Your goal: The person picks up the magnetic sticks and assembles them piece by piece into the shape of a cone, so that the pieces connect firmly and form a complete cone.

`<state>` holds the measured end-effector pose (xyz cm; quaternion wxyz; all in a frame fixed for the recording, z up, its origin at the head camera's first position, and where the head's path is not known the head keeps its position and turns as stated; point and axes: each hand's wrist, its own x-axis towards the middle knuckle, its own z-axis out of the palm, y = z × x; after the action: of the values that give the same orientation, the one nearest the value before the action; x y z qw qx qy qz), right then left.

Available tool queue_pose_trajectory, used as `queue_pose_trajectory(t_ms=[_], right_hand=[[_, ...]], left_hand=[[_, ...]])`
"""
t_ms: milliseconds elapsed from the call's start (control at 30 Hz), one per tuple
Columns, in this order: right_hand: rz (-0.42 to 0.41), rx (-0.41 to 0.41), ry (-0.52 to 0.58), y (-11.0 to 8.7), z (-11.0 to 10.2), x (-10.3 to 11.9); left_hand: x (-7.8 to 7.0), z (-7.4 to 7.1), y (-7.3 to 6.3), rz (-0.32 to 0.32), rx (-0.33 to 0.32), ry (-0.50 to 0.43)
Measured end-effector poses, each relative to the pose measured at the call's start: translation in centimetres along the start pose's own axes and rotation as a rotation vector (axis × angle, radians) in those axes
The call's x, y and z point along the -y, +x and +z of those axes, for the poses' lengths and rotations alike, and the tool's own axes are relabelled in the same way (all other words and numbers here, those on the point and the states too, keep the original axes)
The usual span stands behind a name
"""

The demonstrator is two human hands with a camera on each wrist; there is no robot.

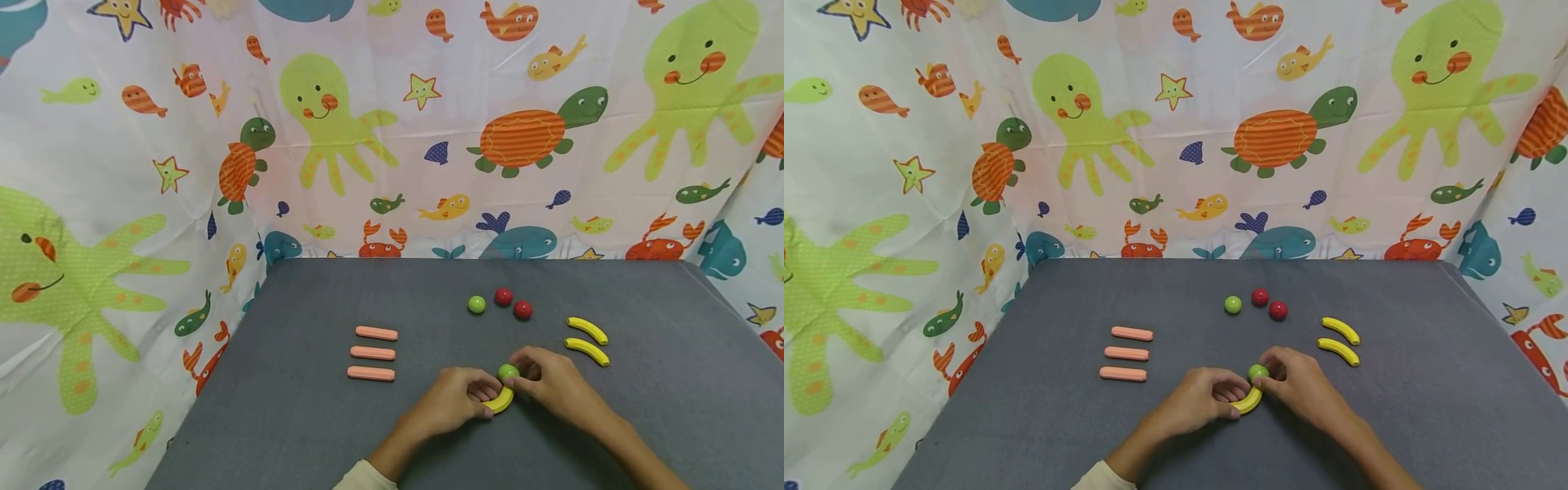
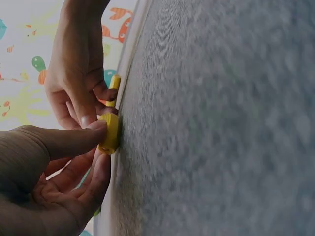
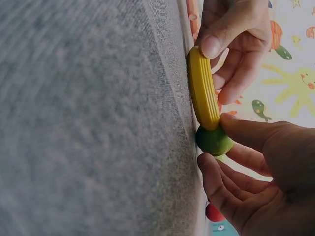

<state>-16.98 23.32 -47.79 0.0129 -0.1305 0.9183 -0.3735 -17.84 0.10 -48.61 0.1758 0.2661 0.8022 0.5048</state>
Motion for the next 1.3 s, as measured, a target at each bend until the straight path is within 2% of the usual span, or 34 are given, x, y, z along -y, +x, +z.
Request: queue_pose_trajectory(t_ms=[267, 600, 867, 1100, 1300], right_hand=[[-0.015, 0.010, 0.033, -0.5, -0.1, -0.2], [0.035, 0.059, 0.071, -1.1, 0.0, -0.2], [0.066, 0.090, 0.122, -1.5, 0.0, 0.0], [0.087, 0.127, 0.150, -1.8, -0.2, 0.1], [0.081, 0.069, 0.141, -1.7, -0.6, 0.3]], left_hand=[[0.7, -0.7, -0.1, 0.025, -0.015, -0.021], [1.5, -1.7, -0.5, -0.013, -0.111, -0.028], [1.9, -2.0, -0.5, -0.001, -0.166, -0.048], [1.5, -2.1, -0.5, -0.012, -0.178, -0.039], [0.3, -1.4, -0.4, 0.065, -0.222, -0.023]])
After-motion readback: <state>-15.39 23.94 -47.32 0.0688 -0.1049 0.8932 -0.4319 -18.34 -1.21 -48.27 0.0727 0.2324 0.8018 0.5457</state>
